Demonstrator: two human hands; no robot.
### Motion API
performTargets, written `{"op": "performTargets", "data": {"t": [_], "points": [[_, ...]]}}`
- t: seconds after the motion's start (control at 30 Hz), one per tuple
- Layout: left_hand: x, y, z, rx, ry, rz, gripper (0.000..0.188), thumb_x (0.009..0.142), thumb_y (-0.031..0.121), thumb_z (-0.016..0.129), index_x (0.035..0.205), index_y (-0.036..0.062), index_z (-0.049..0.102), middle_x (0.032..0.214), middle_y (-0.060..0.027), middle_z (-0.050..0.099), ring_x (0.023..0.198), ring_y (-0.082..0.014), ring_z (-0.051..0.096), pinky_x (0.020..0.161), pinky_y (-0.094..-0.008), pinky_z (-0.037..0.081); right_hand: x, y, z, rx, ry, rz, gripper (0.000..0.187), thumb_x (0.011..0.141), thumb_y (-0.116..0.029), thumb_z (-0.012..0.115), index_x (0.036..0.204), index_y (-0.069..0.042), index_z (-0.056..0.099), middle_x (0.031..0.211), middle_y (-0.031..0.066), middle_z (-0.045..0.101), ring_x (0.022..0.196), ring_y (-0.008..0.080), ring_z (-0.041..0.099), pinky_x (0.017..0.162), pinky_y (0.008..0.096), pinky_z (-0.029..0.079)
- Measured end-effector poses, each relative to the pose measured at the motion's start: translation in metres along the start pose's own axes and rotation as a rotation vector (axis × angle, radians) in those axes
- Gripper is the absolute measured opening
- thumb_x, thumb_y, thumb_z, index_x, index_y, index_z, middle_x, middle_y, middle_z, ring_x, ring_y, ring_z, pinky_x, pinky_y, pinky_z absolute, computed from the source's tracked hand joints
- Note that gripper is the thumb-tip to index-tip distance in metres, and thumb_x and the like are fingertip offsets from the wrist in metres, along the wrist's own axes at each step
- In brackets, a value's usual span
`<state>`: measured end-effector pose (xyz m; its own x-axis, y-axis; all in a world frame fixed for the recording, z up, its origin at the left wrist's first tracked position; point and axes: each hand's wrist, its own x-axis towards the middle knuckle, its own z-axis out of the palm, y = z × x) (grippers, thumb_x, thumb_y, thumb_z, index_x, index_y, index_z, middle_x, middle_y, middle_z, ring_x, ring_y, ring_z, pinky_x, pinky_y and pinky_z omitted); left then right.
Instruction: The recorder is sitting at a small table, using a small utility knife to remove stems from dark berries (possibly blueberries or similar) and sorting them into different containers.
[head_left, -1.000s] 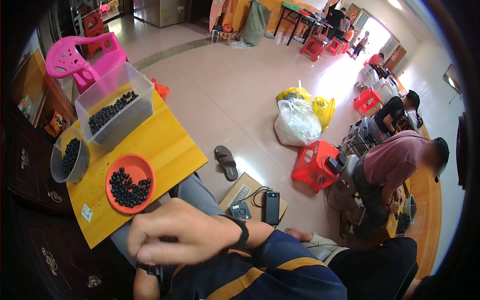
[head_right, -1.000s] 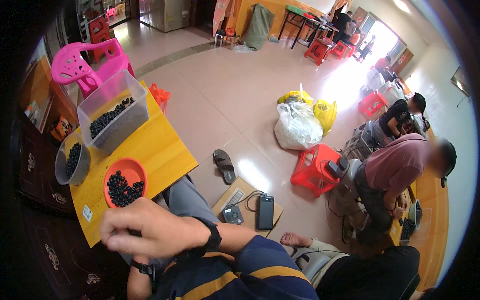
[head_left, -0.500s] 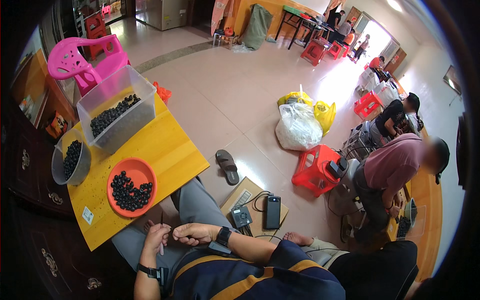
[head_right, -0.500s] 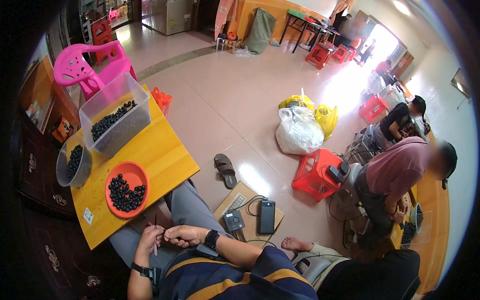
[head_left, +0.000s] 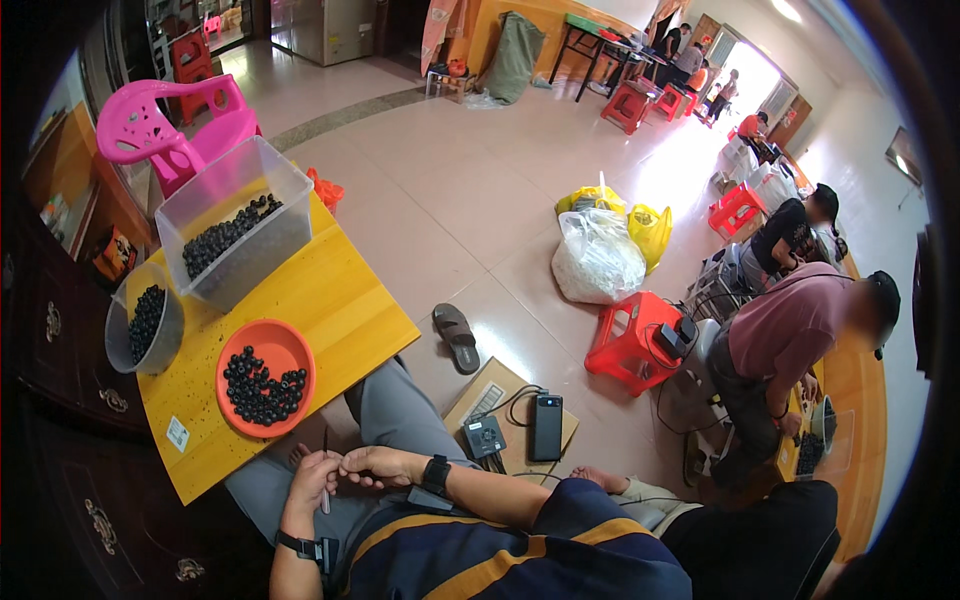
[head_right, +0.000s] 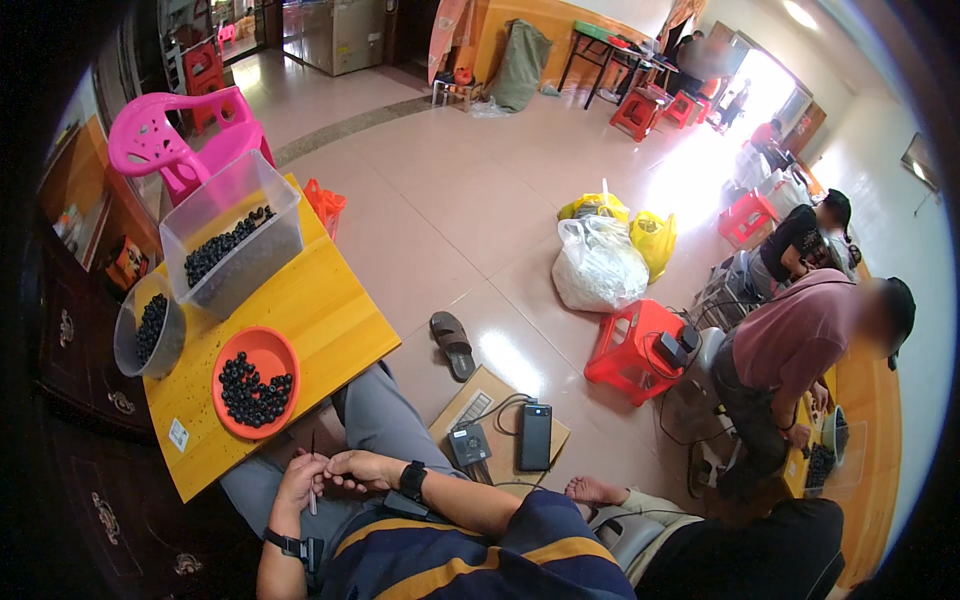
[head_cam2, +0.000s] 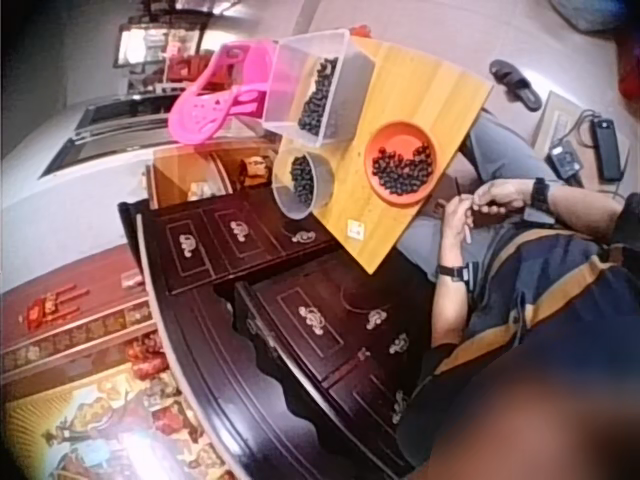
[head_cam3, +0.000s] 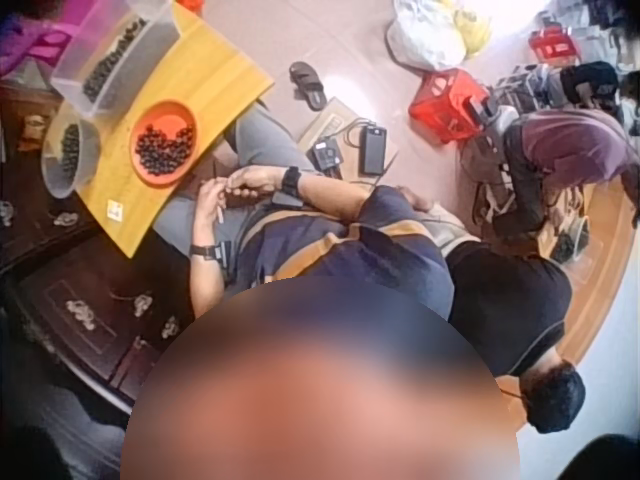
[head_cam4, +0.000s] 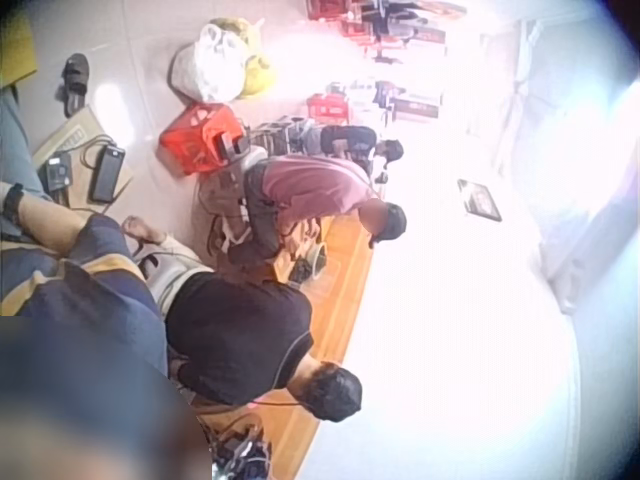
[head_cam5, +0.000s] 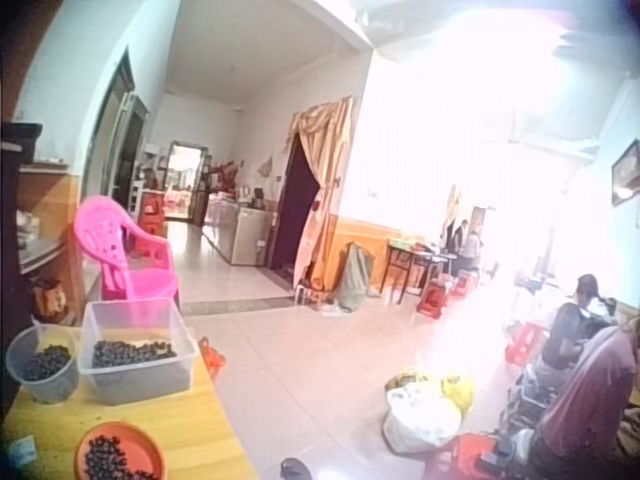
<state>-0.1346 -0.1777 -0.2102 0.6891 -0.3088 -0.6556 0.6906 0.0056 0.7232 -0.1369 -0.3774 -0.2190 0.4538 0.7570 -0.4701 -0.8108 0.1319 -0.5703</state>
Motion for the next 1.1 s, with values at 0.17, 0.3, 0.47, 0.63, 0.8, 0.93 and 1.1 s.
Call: {"op": "performTargets", "data": {"t": [0.17,0.3,0.47,0.63,0.8,0.93,1.1], "points": [[0.000,0.001,0.000,-0.014,-0.011,0.002,0.011,0.090,0.015,0.056,0.091,0.0051,0.061,0.064,0.0021,0.055,0.046,-0.0060,0.045,0.042,-0.0207,0.038,0.005,0.004,-0.003,-0.046,0.089,0.021,0.019,0.098,-0.032,0.053,0.090,-0.016,0.058,0.070,-0.0089,0.052,0.055,0.0026,0.044,0.047,0.0187,0.032],[-0.001,0.002,0.000,-0.010,-0.026,0.019,0.011,0.091,0.015,0.055,0.091,0.0054,0.060,0.064,0.0031,0.052,0.047,-0.0057,0.044,0.043,-0.0206,0.037,0.010,0.006,-0.006,-0.104,0.101,0.032,0.026,0.098,-0.041,0.051,0.087,-0.017,0.057,0.070,-0.0097,0.050,0.057,0.0036,0.043,0.049,0.0200,0.032],[-0.005,0.004,0.000,-0.031,-0.029,0.009,0.009,0.091,0.016,0.056,0.090,0.0068,0.058,0.062,0.0038,0.048,0.046,-0.0062,0.043,0.043,-0.0209,0.036,0.013,0.006,-0.003,-0.126,0.178,0.059,0.032,0.099,-0.045,0.049,0.085,-0.017,0.055,0.069,-0.0090,0.048,0.057,0.0048,0.042,0.050,0.0210,0.032],[-0.007,0.002,-0.002,-0.077,-0.023,0.011,0.007,0.090,0.015,0.057,0.090,0.0081,0.057,0.061,0.0035,0.047,0.046,-0.0068,0.043,0.043,-0.0215,0.036,0.018,0.010,-0.008,-0.187,0.218,0.038,0.030,0.098,-0.044,0.051,0.086,-0.016,0.054,0.071,-0.0080,0.048,0.059,0.0052,0.043,0.051,0.0214,0.034],[-0.008,0.002,-0.001,-0.048,-0.011,0.021,0.007,0.088,0.016,0.060,0.090,0.0106,0.056,0.059,0.0032,0.047,0.044,-0.0084,0.043,0.042,-0.0243,0.036,0.023,0.014,-0.011,-0.097,0.248,-0.037,0.024,0.097,-0.039,0.056,0.090,-0.015,0.054,0.074,-0.0081,0.051,0.062,0.0037,0.045,0.053,0.0193,0.036],[-0.008,0.001,-0.002,-0.033,-0.013,0.036,0.007,0.088,0.016,0.060,0.089,0.0103,0.056,0.059,0.0029,0.047,0.044,-0.0083,0.043,0.042,-0.0242,0.036,0.020,0.010,-0.008,-0.048,0.206,-0.036,0.021,0.097,-0.036,0.057,0.091,-0.015,0.055,0.078,-0.0088,0.056,0.065,0.0020,0.048,0.053,0.0178,0.036],[-0.008,0.000,-0.001,-0.027,-0.018,0.054,0.008,0.088,0.016,0.060,0.087,0.0096,0.056,0.059,0.0027,0.047,0.044,-0.0080,0.043,0.041,-0.0236,0.036,0.019,0.009,-0.009,-0.016,0.191,-0.034,0.019,0.095,-0.033,0.060,0.092,-0.015,0.056,0.080,-0.0088,0.060,0.065,0.0013,0.049,0.052,0.0172,0.036]]}}
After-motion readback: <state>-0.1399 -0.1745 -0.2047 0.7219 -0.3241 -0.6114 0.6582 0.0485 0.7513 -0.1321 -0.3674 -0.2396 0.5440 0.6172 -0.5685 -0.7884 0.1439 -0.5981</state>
